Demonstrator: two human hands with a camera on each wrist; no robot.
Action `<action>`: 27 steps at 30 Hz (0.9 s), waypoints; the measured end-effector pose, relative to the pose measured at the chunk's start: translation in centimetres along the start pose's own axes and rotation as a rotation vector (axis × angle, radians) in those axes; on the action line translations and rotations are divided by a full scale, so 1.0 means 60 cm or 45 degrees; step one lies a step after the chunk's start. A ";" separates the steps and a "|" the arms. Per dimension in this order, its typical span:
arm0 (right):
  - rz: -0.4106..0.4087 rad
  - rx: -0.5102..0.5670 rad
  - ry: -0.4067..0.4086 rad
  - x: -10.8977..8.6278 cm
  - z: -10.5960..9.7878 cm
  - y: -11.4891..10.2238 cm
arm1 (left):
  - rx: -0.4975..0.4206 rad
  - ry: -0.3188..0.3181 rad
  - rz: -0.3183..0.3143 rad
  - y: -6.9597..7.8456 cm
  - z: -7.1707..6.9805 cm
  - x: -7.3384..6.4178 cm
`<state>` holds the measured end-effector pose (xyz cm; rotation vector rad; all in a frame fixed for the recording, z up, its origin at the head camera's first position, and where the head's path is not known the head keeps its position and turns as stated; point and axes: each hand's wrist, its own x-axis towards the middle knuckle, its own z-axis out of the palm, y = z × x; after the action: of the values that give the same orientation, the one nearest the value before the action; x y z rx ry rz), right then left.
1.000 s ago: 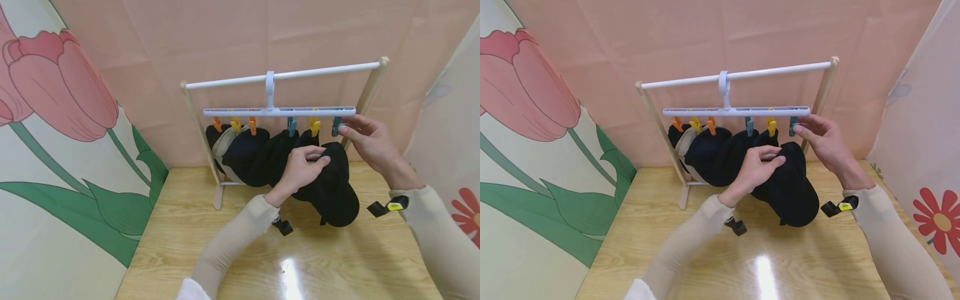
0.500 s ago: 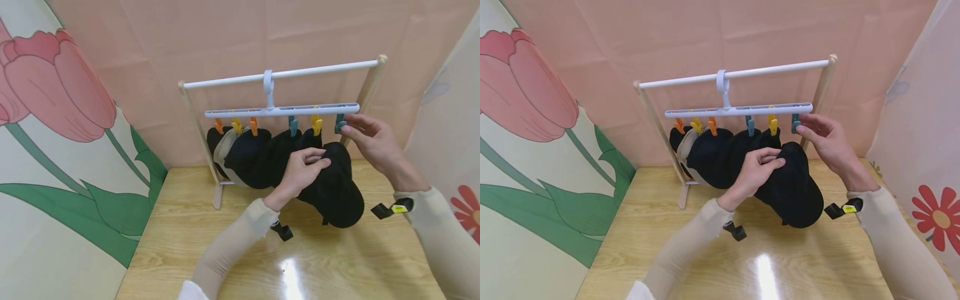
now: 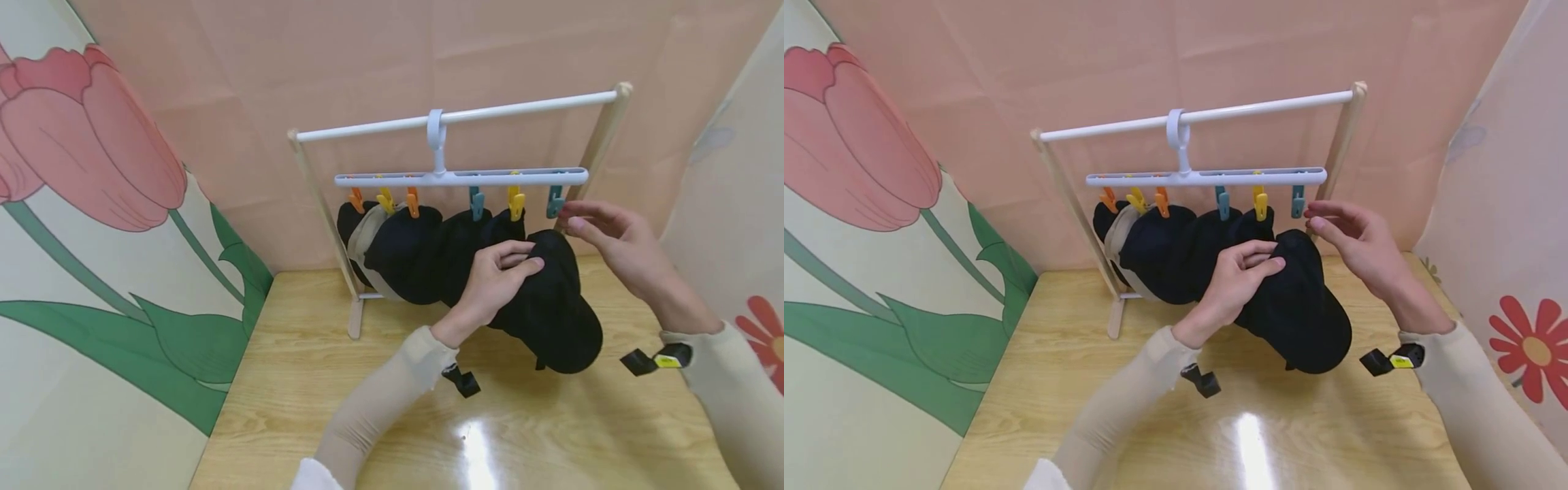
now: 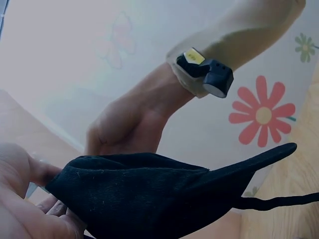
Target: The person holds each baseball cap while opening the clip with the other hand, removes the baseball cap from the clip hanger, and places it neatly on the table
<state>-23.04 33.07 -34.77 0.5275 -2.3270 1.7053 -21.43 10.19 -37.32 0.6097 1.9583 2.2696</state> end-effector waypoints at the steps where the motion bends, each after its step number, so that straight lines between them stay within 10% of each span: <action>1: 0.004 -0.034 -0.004 -0.003 -0.001 0.002 | -0.001 0.000 0.005 0.000 0.000 -0.001; 15: 0.129 -0.191 0.019 -0.060 -0.034 0.058 | -0.029 -0.033 0.000 0.001 0.011 -0.021; 27: 0.383 -0.421 -0.179 -0.107 -0.063 0.126 | 0.012 -0.025 0.017 -0.007 0.024 -0.041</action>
<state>-20.37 39.71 -42.62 0.2523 -2.8347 1.3798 -18.74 10.82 -38.16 0.6459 1.9626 2.2547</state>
